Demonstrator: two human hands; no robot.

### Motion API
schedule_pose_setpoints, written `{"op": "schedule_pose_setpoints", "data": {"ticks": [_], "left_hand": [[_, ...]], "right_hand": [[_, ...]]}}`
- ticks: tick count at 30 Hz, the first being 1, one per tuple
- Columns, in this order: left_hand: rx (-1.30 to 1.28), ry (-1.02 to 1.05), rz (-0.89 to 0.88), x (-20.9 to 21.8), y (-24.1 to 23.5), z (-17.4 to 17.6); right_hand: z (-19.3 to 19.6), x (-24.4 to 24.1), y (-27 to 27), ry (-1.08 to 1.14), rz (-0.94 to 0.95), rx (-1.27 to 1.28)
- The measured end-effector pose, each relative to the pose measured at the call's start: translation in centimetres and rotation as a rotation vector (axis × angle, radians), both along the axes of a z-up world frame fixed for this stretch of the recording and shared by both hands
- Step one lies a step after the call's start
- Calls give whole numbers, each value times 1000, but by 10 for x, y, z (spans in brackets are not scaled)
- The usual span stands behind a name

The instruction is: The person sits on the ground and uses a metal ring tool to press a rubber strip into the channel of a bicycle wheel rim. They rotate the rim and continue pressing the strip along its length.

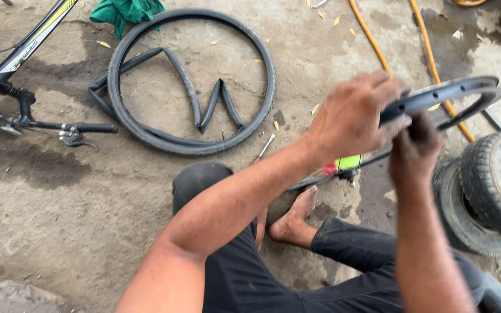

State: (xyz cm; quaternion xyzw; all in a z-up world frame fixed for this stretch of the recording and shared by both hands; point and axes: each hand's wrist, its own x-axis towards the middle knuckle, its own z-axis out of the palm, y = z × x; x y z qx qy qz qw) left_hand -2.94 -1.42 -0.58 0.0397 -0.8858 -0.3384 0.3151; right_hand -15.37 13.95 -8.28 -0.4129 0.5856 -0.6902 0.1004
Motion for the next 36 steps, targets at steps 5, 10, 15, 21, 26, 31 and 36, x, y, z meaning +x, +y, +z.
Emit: {"op": "schedule_pose_setpoints", "data": {"ticks": [5,10,15,21,26,31,36], "left_hand": [[22,107,46,17,-11,1],[34,-2,59,22,-8,2],[30,-45,99,23,-27,-3],[69,-10,57,10,-59,3],[153,10,30,6,-67,17],[147,70,-22,6,-69,34],[96,-15,-20,-10,-80,30]], "right_hand": [[17,-17,-10,-39,123,145],[8,9,-31,-201,167,-18],[-5,20,-54,-385,253,-175],[-7,14,-87,-173,226,-131],[-10,3,-92,167,142,63],[-5,-2,-107,-268,197,-159],[-17,-7,-116,-456,176,-259]]}}
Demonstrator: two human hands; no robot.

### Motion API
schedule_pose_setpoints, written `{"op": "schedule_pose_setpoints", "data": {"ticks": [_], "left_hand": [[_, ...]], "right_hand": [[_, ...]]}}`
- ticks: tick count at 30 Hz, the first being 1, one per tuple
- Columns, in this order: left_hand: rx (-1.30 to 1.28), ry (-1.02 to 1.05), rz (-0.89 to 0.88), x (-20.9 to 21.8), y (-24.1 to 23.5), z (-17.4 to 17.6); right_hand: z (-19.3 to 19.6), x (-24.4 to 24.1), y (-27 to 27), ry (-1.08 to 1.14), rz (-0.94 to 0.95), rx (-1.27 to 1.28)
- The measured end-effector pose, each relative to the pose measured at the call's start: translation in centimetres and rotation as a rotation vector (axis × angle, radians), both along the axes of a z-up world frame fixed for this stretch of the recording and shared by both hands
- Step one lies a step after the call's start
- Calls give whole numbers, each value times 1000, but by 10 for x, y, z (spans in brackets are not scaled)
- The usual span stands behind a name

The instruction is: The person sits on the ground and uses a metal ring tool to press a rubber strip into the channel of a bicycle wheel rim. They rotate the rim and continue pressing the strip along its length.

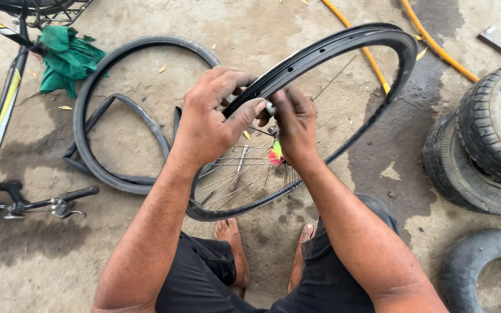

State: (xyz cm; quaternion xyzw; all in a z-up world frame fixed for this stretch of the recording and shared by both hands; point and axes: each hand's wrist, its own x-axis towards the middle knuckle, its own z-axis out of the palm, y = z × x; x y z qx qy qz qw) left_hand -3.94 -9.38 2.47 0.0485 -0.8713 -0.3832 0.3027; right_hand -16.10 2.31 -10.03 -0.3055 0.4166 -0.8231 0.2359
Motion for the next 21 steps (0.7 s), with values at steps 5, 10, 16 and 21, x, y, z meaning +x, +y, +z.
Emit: {"op": "schedule_pose_setpoints", "data": {"ticks": [5,10,16,21], "left_hand": [[-64,22,-1,-8,-19,-11],[-97,51,-8,-15,-22,-13],[-134,74,6,-12,-12,-17],[-28,85,-32,-6,-13,-13]], "right_hand": [[-4,-17,11,271,-7,183],[7,-19,11,228,41,130],[11,-16,18,203,38,145],[17,-12,17,261,71,174]]}}
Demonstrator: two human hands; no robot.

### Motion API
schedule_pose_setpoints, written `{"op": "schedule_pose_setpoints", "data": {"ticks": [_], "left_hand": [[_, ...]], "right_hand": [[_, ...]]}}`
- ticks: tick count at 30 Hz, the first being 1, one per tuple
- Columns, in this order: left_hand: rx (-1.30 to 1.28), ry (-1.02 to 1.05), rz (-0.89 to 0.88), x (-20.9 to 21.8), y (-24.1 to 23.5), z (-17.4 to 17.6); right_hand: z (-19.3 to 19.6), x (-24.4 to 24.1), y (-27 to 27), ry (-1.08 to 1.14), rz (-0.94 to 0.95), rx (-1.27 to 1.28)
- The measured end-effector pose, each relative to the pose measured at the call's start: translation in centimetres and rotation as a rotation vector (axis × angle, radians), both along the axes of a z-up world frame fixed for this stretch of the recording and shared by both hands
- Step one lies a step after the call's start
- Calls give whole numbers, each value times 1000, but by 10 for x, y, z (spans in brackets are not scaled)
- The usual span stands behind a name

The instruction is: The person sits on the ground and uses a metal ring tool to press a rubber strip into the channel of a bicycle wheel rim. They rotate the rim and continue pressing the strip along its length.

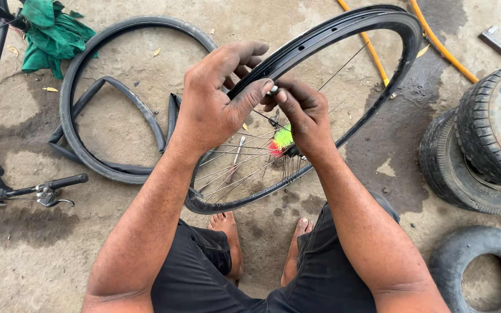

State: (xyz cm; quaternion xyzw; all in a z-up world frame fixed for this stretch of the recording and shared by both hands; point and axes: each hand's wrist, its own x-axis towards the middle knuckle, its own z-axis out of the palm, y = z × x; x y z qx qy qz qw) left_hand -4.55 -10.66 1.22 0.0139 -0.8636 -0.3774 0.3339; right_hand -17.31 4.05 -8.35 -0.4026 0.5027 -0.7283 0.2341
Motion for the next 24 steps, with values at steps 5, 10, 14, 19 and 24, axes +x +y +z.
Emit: {"op": "schedule_pose_setpoints", "data": {"ticks": [5,10,14,19,24], "left_hand": [[24,-41,30,10,4,-2],[-192,0,-35,15,0,-15],[-371,-228,191,16,17,-19],[-195,-203,49,18,32,-5],[-148,-207,34,8,38,-9]], "right_hand": [[-9,1,4,-4,-15,-26],[-24,-11,0,17,-118,-43],[-17,-33,3,-106,-302,-92],[-19,-62,17,-125,-436,-180],[-23,-70,41,-40,-644,-69]]}}
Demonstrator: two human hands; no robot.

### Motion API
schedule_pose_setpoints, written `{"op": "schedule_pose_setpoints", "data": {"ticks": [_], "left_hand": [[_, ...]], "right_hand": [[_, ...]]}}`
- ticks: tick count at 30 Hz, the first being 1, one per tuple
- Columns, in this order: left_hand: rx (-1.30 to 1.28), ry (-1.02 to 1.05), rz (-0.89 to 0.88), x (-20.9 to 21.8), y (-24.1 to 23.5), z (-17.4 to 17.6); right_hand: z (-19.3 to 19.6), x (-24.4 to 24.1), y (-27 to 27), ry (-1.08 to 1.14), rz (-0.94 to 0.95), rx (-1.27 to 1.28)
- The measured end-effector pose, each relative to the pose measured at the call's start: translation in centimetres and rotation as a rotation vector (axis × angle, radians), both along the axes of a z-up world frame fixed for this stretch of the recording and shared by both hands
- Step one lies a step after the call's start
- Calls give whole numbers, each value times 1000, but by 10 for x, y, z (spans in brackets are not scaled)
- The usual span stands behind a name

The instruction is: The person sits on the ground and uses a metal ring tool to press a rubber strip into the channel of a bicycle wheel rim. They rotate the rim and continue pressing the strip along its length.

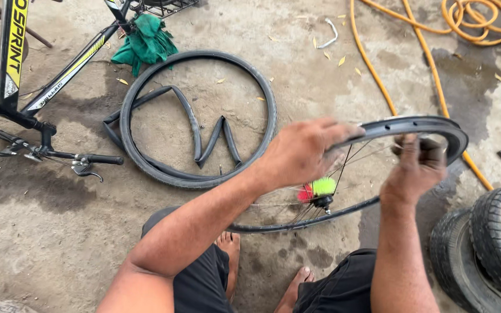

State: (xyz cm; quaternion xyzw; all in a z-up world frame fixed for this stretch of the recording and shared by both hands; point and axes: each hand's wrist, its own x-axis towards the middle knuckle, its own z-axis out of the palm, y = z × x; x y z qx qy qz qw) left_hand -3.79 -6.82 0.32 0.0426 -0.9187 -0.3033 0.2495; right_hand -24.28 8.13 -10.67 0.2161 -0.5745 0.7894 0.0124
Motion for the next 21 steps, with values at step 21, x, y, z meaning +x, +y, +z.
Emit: {"op": "schedule_pose_setpoints", "data": {"ticks": [21], "left_hand": [[20,134,16,13,-23,10]], "right_hand": [[13,90,-22,150,486,52]]}}
